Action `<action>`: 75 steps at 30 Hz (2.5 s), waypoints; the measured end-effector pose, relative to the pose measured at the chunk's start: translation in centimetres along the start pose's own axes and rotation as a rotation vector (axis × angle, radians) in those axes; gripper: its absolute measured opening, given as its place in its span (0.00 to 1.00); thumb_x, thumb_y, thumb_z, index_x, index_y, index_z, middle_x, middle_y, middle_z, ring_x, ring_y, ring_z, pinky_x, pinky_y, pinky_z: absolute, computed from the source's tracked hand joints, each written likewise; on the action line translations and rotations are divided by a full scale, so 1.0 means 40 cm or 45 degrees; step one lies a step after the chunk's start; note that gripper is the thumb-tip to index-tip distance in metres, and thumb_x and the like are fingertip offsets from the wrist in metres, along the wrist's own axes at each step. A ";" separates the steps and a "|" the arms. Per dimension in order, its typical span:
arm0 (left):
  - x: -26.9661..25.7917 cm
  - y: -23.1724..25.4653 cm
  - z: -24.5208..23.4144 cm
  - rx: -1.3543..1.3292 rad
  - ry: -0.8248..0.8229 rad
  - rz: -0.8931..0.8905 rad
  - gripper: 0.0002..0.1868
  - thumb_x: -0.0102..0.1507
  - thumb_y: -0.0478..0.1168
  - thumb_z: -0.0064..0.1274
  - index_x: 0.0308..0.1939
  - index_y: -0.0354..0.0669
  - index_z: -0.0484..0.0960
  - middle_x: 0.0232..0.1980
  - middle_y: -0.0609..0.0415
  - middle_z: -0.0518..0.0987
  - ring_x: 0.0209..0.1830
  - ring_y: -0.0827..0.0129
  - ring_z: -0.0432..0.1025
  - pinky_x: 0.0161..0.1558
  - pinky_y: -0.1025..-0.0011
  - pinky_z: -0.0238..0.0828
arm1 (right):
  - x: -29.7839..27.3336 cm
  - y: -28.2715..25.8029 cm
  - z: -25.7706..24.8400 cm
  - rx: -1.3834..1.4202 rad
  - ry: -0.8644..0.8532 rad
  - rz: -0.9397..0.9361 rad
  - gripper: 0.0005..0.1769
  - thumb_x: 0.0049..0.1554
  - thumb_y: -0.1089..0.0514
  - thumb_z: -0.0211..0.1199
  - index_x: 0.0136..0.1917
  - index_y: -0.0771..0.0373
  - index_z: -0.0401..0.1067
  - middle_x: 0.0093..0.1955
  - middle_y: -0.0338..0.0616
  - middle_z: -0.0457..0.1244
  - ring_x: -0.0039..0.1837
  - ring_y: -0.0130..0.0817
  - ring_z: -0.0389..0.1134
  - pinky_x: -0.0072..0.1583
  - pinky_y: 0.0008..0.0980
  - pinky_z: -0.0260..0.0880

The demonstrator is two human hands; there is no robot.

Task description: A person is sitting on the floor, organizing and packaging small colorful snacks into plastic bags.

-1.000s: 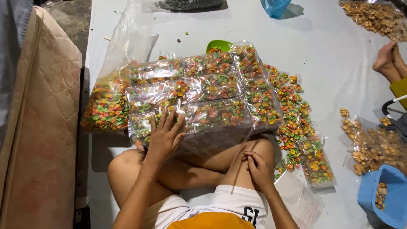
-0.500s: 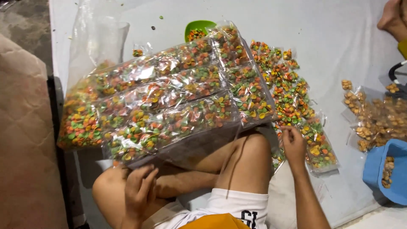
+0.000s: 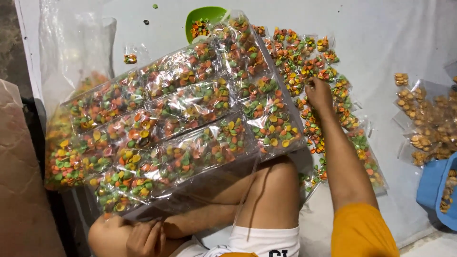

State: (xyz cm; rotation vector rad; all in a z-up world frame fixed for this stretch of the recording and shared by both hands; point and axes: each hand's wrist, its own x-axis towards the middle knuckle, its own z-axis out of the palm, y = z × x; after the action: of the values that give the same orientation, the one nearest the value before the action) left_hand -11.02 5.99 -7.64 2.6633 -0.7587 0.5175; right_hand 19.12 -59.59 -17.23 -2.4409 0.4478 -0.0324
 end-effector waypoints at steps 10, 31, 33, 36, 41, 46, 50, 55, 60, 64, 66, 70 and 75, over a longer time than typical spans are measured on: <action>0.024 0.021 -0.004 0.054 -0.002 -0.133 0.12 0.52 0.37 0.60 0.38 0.36 0.85 0.39 0.49 0.82 0.31 0.60 0.75 0.39 0.68 0.74 | 0.109 0.016 0.181 -0.062 0.163 0.492 0.28 0.57 0.51 0.73 0.63 0.62 0.64 0.59 0.48 0.64 0.58 0.43 0.67 0.58 0.50 0.67; 0.028 0.030 -0.004 0.067 0.041 -0.169 0.11 0.52 0.38 0.61 0.37 0.37 0.86 0.38 0.50 0.83 0.33 0.60 0.76 0.43 0.67 0.75 | 0.057 -0.024 0.162 0.508 0.359 0.391 0.21 0.57 0.63 0.67 0.61 0.51 0.66 0.59 0.40 0.64 0.53 0.34 0.66 0.55 0.38 0.68; 0.046 0.040 -0.018 0.049 0.027 -0.127 0.12 0.52 0.36 0.60 0.39 0.36 0.84 0.38 0.51 0.82 0.31 0.61 0.73 0.39 0.67 0.72 | 0.022 -0.055 0.125 0.639 0.380 0.474 0.19 0.59 0.60 0.66 0.61 0.50 0.66 0.61 0.40 0.69 0.52 0.30 0.73 0.46 0.27 0.74; 0.034 0.038 -0.011 0.009 0.035 -0.150 0.11 0.52 0.35 0.60 0.37 0.35 0.84 0.38 0.50 0.82 0.30 0.62 0.73 0.38 0.68 0.73 | -0.016 -0.055 0.082 0.983 0.423 0.316 0.20 0.60 0.65 0.63 0.64 0.53 0.64 0.64 0.47 0.68 0.51 0.29 0.73 0.45 0.24 0.76; 0.100 0.065 -0.070 -0.004 -0.008 -0.083 0.11 0.51 0.37 0.60 0.37 0.38 0.84 0.37 0.51 0.84 0.31 0.62 0.78 0.37 0.70 0.73 | -0.205 -0.151 -0.085 1.157 0.399 0.107 0.23 0.61 0.67 0.58 0.68 0.59 0.59 0.67 0.52 0.64 0.66 0.41 0.67 0.69 0.42 0.69; 0.020 0.042 0.003 0.028 0.177 -0.104 0.10 0.53 0.37 0.62 0.36 0.37 0.84 0.38 0.53 0.82 0.32 0.62 0.74 0.41 0.68 0.73 | -0.447 -0.259 -0.223 1.174 0.411 0.076 0.23 0.61 0.69 0.55 0.68 0.62 0.57 0.70 0.58 0.58 0.68 0.44 0.64 0.70 0.39 0.69; 0.011 0.056 -0.002 -0.037 0.233 -0.116 0.12 0.51 0.37 0.62 0.38 0.40 0.84 0.41 0.55 0.82 0.34 0.63 0.75 0.41 0.67 0.72 | -0.602 -0.305 -0.234 1.386 0.401 0.052 0.24 0.61 0.73 0.54 0.68 0.61 0.59 0.61 0.47 0.59 0.60 0.35 0.63 0.64 0.31 0.71; 0.045 0.106 -0.070 -0.195 0.244 -0.094 0.12 0.52 0.35 0.61 0.39 0.38 0.84 0.43 0.52 0.83 0.33 0.61 0.75 0.38 0.68 0.73 | -0.788 -0.420 -0.149 1.155 0.321 -0.062 0.29 0.58 0.69 0.61 0.71 0.60 0.62 0.59 0.48 0.63 0.54 0.33 0.66 0.57 0.29 0.73; 0.054 0.173 -0.106 -0.736 0.113 -0.451 0.21 0.55 0.40 0.59 0.52 0.43 0.82 0.51 0.53 0.85 0.45 0.62 0.80 0.47 0.71 0.77 | -0.963 -0.638 -0.088 0.944 -0.225 -0.208 0.29 0.50 0.71 0.68 0.64 0.58 0.71 0.57 0.46 0.70 0.40 0.24 0.68 0.38 0.18 0.70; 0.088 0.292 -0.113 -1.284 0.060 -0.751 0.43 0.56 0.67 0.56 0.64 0.40 0.75 0.50 0.48 0.84 0.45 0.64 0.81 0.49 0.67 0.80 | -1.074 -0.666 0.020 0.982 -0.495 -0.346 0.33 0.51 0.69 0.70 0.68 0.50 0.70 0.55 0.37 0.68 0.39 0.20 0.58 0.40 0.20 0.58; 0.102 0.338 -0.132 -1.404 0.020 -0.917 0.36 0.50 0.40 0.70 0.63 0.43 0.77 0.52 0.49 0.86 0.42 0.66 0.82 0.45 0.71 0.82 | -1.115 -0.700 0.029 1.240 -0.813 -0.284 0.34 0.55 0.73 0.63 0.72 0.57 0.62 0.62 0.46 0.65 0.58 0.31 0.69 0.58 0.27 0.73; 0.088 0.362 -0.126 -1.246 0.102 -0.932 0.24 0.52 0.37 0.70 0.52 0.45 0.84 0.43 0.57 0.88 0.36 0.74 0.80 0.40 0.77 0.77 | -1.151 -0.711 0.055 1.352 -0.923 -0.204 0.37 0.55 0.76 0.61 0.74 0.58 0.58 0.58 0.45 0.63 0.58 0.30 0.67 0.60 0.28 0.72; 0.084 0.341 -0.138 -1.236 0.063 -0.732 0.29 0.49 0.34 0.71 0.55 0.46 0.81 0.50 0.57 0.85 0.44 0.71 0.80 0.47 0.75 0.78 | -1.160 -0.695 0.090 1.362 -0.842 -0.176 0.26 0.56 0.74 0.62 0.66 0.62 0.64 0.56 0.47 0.65 0.54 0.29 0.68 0.55 0.26 0.71</action>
State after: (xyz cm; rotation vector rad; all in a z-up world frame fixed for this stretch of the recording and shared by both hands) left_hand -17.30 -4.30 1.45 1.7970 -0.1147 0.0199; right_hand -15.47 -21.96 0.86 -1.3046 -0.0625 0.3707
